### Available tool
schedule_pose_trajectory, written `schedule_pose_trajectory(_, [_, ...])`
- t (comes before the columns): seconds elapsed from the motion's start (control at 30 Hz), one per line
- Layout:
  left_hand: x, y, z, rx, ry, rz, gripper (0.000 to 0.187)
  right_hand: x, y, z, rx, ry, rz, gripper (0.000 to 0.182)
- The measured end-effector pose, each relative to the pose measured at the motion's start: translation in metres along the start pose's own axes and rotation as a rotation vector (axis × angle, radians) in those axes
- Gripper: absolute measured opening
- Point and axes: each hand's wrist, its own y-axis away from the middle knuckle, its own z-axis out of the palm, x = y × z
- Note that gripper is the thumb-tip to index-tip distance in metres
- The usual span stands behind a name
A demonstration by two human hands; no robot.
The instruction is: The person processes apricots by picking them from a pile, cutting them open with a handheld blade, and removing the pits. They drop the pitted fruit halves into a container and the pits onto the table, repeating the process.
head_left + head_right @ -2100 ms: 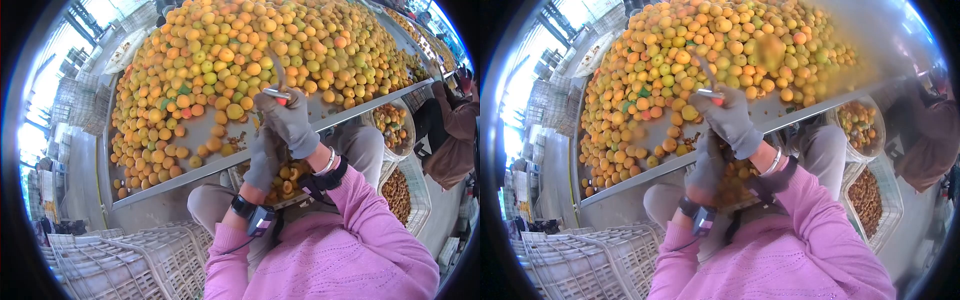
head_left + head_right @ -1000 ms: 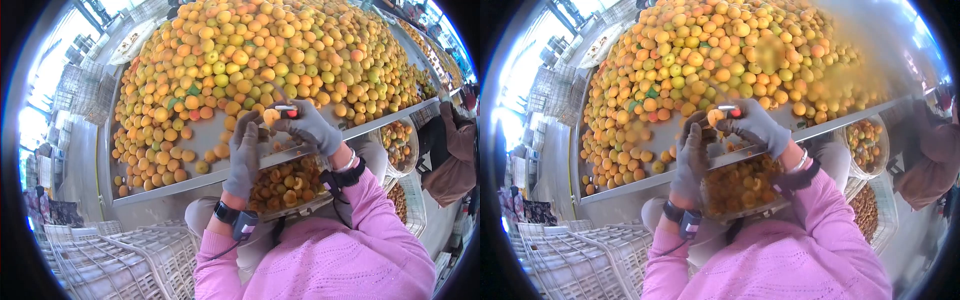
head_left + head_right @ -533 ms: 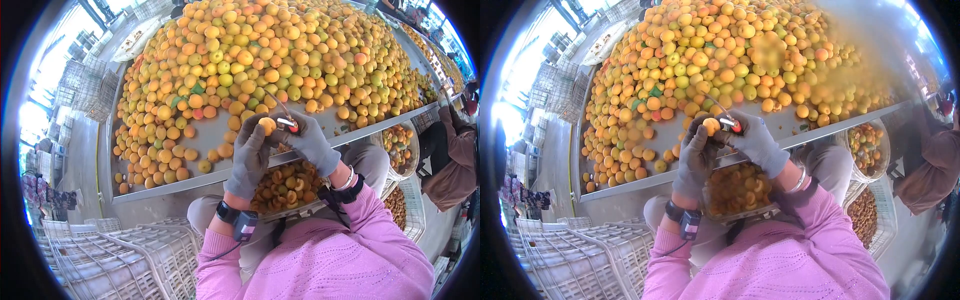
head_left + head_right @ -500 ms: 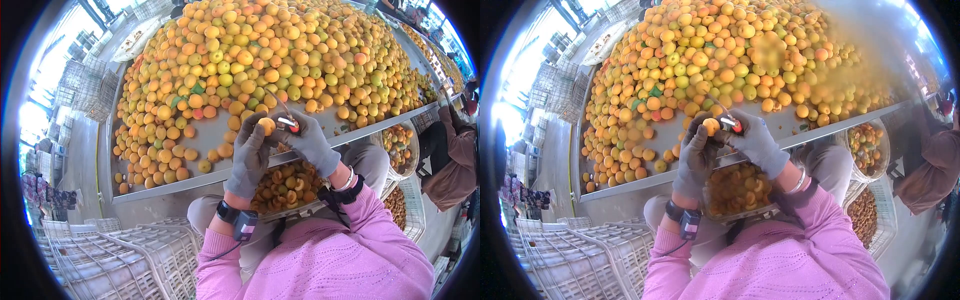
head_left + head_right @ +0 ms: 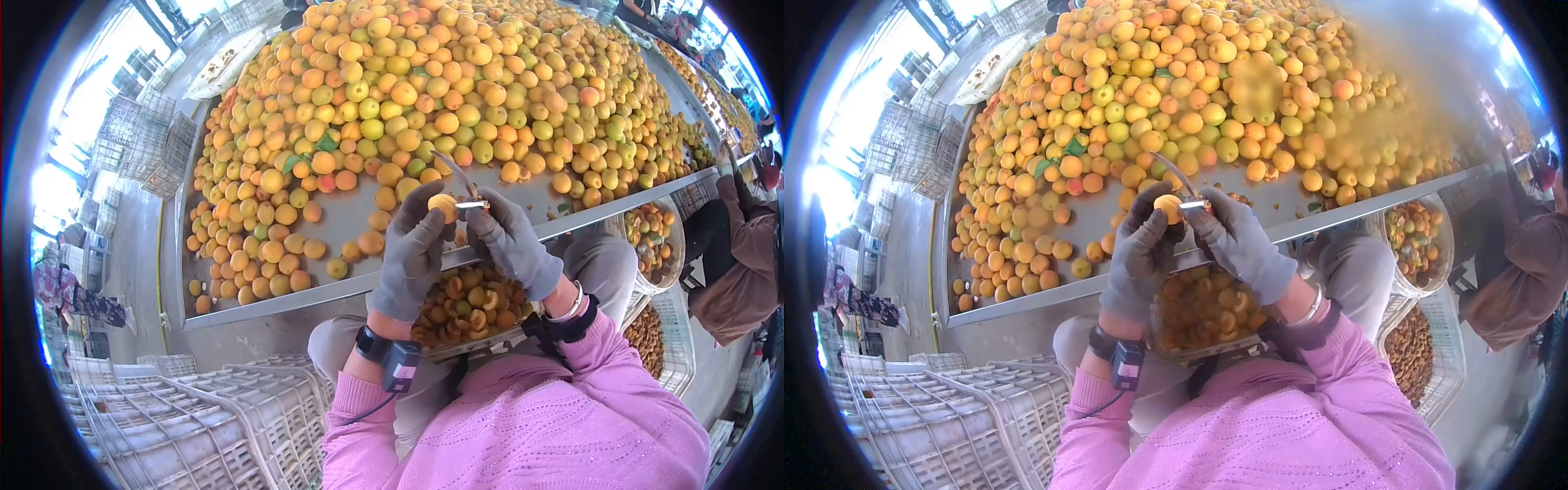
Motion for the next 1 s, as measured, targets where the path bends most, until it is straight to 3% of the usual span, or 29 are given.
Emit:
schedule_pose_trajectory(0.43, [-0.013, 0.003, -0.008, -0.038, 0.102, -0.038, 0.034, 0.006, 0.007, 0.012, 0.132, 0.178, -0.165, 0.041])
schedule_pose_trajectory(0.63, [-0.013, 0.005, -0.004, -0.007, 0.101, -0.04, 0.033, 0.008, 0.009, 0.013, 0.145, 0.215, -0.167, 0.04])
schedule_pose_trajectory(0.73, [-0.014, 0.002, -0.004, -0.056, 0.111, -0.038, 0.031, 0.01, 0.01, 0.012, 0.125, 0.028, -0.05, 0.039])
schedule_pose_trajectory(0.9, [-0.014, 0.004, -0.006, -0.022, -0.03, -0.035, 0.033, 0.012, 0.008, 0.011, 0.153, 0.122, 0.006, 0.037])
schedule_pose_trajectory(1.0, [-0.013, 0.008, 0.012, 0.068, 0.065, -0.058, 0.03, 0.01, 0.006, 0.019, 0.203, 0.194, -0.016, 0.035])
